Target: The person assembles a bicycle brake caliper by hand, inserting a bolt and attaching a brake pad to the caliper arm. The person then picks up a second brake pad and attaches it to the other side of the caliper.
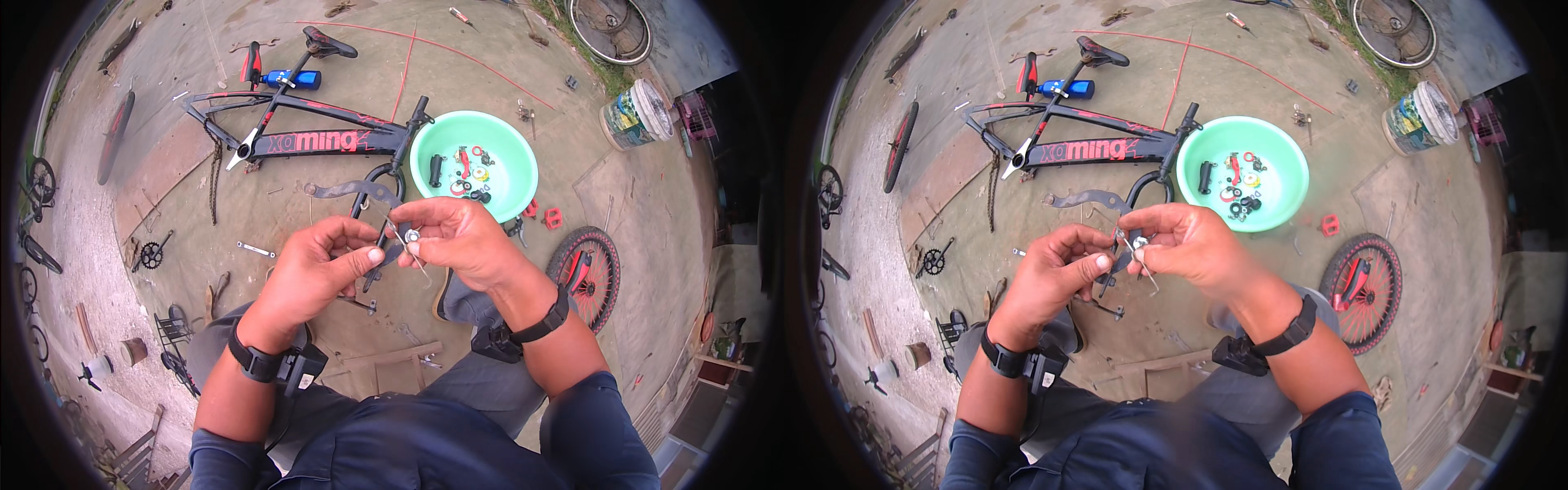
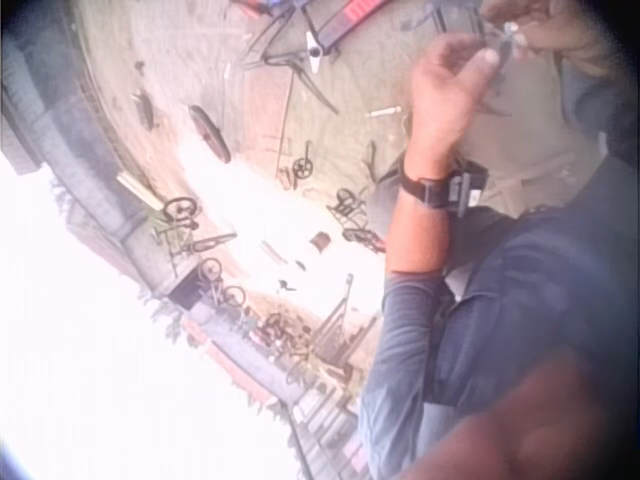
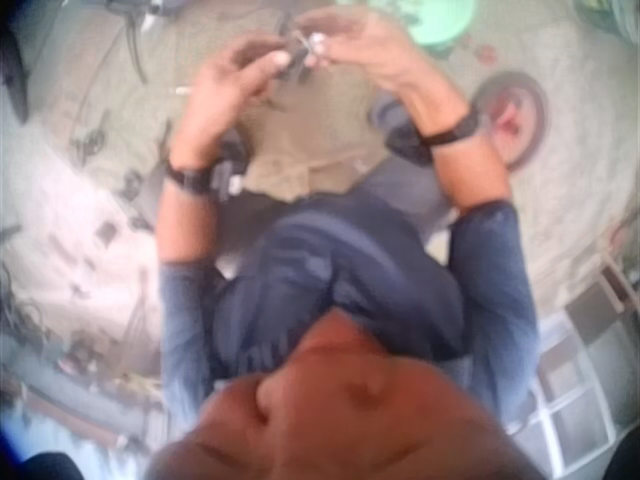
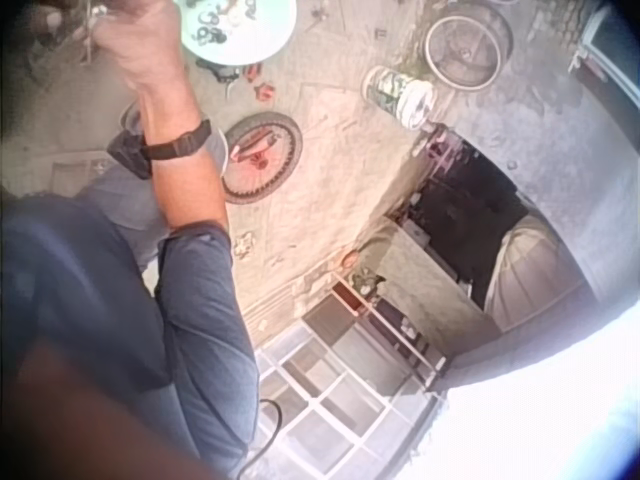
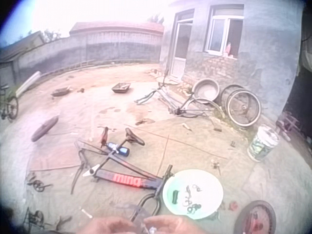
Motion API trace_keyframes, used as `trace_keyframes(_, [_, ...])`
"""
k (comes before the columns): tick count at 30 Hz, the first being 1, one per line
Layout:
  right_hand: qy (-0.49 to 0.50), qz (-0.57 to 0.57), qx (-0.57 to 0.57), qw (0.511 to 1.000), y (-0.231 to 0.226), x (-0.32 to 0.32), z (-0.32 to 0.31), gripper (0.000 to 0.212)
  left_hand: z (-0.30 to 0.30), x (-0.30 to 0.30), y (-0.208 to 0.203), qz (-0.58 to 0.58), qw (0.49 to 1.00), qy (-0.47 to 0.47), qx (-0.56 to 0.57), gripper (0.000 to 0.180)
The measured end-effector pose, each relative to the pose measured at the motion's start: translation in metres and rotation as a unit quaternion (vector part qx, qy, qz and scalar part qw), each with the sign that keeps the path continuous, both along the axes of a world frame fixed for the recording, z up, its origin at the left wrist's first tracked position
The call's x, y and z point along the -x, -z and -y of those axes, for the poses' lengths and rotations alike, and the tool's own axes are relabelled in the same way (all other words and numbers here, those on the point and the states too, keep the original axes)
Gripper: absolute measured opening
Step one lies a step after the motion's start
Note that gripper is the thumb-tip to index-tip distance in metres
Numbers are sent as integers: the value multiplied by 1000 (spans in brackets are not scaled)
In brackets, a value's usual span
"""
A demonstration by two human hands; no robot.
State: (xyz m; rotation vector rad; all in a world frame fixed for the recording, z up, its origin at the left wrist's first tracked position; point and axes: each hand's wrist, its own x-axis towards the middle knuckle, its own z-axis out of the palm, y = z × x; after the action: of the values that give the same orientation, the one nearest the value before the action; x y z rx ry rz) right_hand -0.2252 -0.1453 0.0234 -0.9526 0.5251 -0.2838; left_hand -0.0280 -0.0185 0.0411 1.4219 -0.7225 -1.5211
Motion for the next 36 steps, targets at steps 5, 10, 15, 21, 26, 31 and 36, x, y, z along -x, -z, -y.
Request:
trace_keyframes(5, [-13,-3,9,1000,1,-1,-1,43,-1,1,-2,8,996,87,-25,27])
trace_keyframes(10, [-19,4,11,1000,0,-2,-3,45,-1,6,2,14,995,94,-40,21])
trace_keyframes(15, [-19,24,-2,1000,1,-4,-3,44,-2,11,5,22,997,64,-25,19])
trace_keyframes(21, [-8,32,9,999,2,-5,-3,43,-3,13,3,36,997,62,-21,19])
trace_keyframes(26, [3,33,18,999,7,-7,-2,40,-4,14,3,70,996,47,-19,19])
trace_keyframes(31, [-5,5,13,1000,9,-2,1,32,-4,13,4,59,997,42,-8,21])
trace_keyframes(36, [20,6,10,1000,11,-2,0,25,-6,11,6,54,998,35,-4,22])
